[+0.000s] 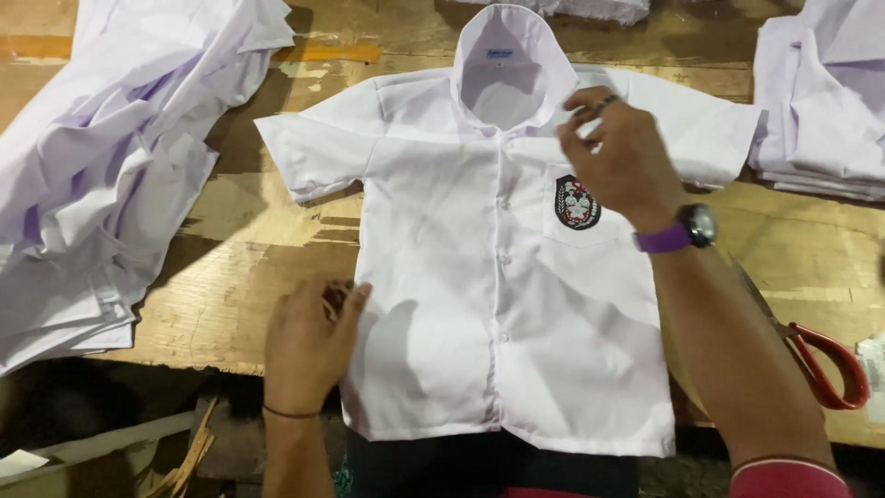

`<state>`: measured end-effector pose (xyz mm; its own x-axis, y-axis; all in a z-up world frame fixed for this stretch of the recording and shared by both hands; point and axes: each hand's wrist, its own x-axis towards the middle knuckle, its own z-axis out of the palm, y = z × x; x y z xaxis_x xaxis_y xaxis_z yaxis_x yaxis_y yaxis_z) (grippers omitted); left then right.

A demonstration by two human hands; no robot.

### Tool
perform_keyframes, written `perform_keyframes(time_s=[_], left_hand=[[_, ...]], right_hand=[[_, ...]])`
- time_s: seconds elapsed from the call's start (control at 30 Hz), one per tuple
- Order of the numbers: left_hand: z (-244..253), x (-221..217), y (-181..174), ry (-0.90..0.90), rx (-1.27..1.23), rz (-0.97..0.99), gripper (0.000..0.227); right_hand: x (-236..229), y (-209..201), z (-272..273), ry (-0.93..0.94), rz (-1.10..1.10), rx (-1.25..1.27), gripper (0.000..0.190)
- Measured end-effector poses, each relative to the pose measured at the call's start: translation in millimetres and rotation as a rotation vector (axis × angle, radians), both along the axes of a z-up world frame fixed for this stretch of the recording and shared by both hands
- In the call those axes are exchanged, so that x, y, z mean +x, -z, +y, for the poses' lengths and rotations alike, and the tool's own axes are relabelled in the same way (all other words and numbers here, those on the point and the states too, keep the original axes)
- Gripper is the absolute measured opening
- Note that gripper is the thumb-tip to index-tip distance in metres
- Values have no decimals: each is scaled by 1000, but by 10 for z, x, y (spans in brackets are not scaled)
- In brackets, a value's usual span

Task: The person lays a white short-sleeved shirt on a wooden table and uses red-handled scissors to trim loose threads from the collar and hem. They then fold the collar and smooth the shirt by hand.

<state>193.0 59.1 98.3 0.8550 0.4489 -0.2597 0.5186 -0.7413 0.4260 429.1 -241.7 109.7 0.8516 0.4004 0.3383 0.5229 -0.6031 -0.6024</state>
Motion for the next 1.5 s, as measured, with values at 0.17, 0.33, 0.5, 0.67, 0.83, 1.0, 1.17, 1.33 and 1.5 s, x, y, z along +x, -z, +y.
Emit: perform_keyframes(time_s=[0.17,0.33,0.5,0.67,0.83,1.0,1.17,1.33,1.5], left_hand=[[-263,-400,290,57,153,-156,40],[-467,-615,133,-61,-39,-151,39],[-631,-809,101,-356,-457,-57,56],[-677,-966,438,-444,-510,77,88],[-402,-1081,471,-156,-73,-373,37],[213,-589,19,-85,7,-371,43],[855,643,-32,-269,-712,-384,61],[1285,1272,258,-356,-663,-381,50],[1350,1635,466,-242,-953,-570,19]], right_hand=[[205,131,879,53,59,-230,68],[865,599,1285,194,40,-400,42],[1283,687,1269,279,-234,-64,28],[1312,710,1190,285,-192,-45,24],[952,509,1177,146,68,-256,44],[442,284,1084,6,-221,-26,32],[-123,319,1314,-216,-277,34,25],[-521,439,1674,-351,-271,-67,28],[-655,457,2024,-261,-511,-404,43]])
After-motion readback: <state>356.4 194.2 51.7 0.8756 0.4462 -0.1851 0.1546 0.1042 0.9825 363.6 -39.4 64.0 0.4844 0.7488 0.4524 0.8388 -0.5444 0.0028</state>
